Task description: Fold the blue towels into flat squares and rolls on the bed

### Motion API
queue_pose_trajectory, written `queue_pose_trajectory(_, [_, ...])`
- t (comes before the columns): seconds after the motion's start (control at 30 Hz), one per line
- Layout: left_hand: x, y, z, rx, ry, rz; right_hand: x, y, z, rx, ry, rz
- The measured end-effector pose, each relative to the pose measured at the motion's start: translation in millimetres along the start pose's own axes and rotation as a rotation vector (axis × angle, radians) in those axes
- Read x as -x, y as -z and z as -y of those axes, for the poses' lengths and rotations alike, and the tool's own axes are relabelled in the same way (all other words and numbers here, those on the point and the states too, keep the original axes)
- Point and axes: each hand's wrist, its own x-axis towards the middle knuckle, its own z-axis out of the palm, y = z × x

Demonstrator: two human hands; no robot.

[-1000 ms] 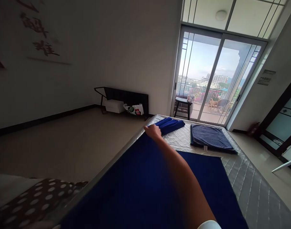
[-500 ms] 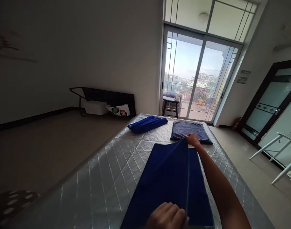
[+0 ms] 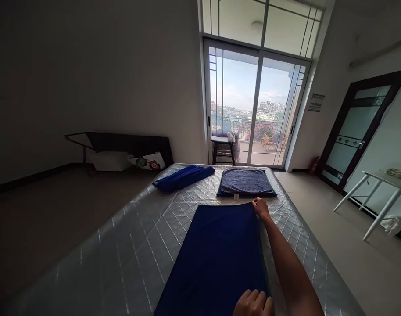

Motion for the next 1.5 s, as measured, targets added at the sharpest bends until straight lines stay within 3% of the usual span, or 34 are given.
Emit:
queue_pose_trajectory(0.17, [5.1, -5.2, -3.9, 0.025, -0.031, 0.107, 4.5, -11.5, -5.4, 0.025, -0.030, 0.006])
queue_pose_trajectory(0.37, [2.7, -9.2, -8.8, 0.078, -0.044, 0.260, 2.6, -8.4, -8.1, 0.036, -0.027, 0.029])
queue_pose_trajectory(0.5, [8.3, -2.6, 2.6, 0.164, -0.053, 0.294, 9.8, -5.4, -4.6, 0.053, -0.018, 0.012])
queue_pose_trajectory(0.57, [5.5, 16.4, 24.0, 0.242, -0.040, 0.313, 17.0, -4.6, 0.8, 0.063, -0.003, -0.006])
queue_pose_trajectory(0.63, [-3.3, 44.3, 59.3, 0.307, 0.036, 0.404, 27.7, -5.5, 7.5, 0.073, 0.018, -0.031])
queue_pose_trajectory(0.73, [-19.8, 83.4, 129.8, 0.277, 0.279, 0.621, 50.9, -12.7, 15.7, 0.153, 0.085, -0.079])
queue_pose_trajectory(0.83, [-24.5, 97.3, 196.7, 0.153, 0.377, 0.726, 75.1, -24.3, 18.3, 0.249, 0.150, -0.022])
queue_pose_trajectory(0.9, [-17.2, 94.0, 226.5, 0.071, 0.402, 0.808, 86.1, -30.0, 18.1, 0.270, 0.152, 0.076])
queue_pose_trajectory(0.97, [-4.3, 87.8, 241.7, 0.021, 0.414, 0.898, 91.5, -32.2, 18.1, 0.283, 0.137, 0.145])
queue_pose_trajectory(1.07, [14.9, 81.6, 247.1, -0.008, 0.421, 0.974, 92.4, -30.8, 18.4, 0.307, 0.123, 0.174])
queue_pose_trajectory(1.17, [20.2, 76.5, 252.3, -0.026, 0.415, 0.958, 90.9, -28.9, 17.6, 0.326, 0.114, 0.184])
queue_pose_trajectory(1.33, [-12.4, 46.8, 283.1, -0.036, 0.371, 0.844, 87.7, -31.1, 31.9, 0.359, 0.097, 0.117])
queue_pose_trajectory(1.5, [-35.7, 2.0, 307.6, -0.012, 0.322, 0.847, 82.8, -55.3, 88.2, 0.267, 0.282, 0.139])
